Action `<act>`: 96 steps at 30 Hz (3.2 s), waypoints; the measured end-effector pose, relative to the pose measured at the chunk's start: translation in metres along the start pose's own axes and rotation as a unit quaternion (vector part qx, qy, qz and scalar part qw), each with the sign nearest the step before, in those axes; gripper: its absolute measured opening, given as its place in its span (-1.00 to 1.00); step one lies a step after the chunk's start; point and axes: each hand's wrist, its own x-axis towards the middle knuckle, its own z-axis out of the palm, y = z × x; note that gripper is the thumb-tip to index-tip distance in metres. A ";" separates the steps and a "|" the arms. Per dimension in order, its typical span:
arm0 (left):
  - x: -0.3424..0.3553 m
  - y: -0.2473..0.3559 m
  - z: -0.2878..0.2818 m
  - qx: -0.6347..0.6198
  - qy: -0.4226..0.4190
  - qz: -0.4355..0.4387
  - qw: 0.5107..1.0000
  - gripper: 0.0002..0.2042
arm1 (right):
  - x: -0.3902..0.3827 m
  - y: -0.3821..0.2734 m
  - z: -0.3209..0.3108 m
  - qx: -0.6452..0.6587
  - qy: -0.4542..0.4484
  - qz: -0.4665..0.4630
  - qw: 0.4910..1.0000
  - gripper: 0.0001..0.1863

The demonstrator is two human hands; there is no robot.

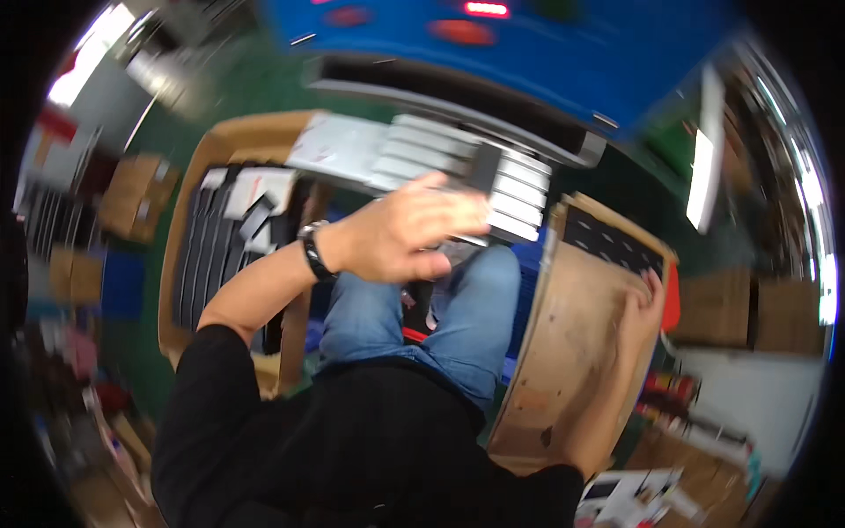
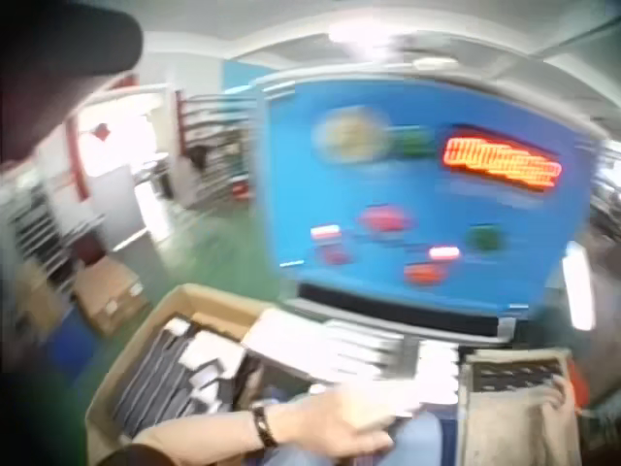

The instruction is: Operate a pad printing machine to stamp designs onto small black plastic components.

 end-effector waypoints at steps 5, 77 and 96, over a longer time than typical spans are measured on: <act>-0.068 0.041 -0.015 0.003 0.177 -0.026 0.984 -0.65 | -0.008 -0.083 0.051 0.081 -0.011 -0.071 0.994 -0.56; 0.044 -0.040 0.012 0.146 -0.045 -0.106 0.982 -0.32 | -0.040 -0.100 0.074 0.088 -0.045 0.146 0.984 -0.53; -0.186 -0.019 -0.100 0.171 0.157 -0.297 0.926 -0.48 | -0.047 -0.054 0.107 -0.219 -0.029 0.063 0.973 -0.08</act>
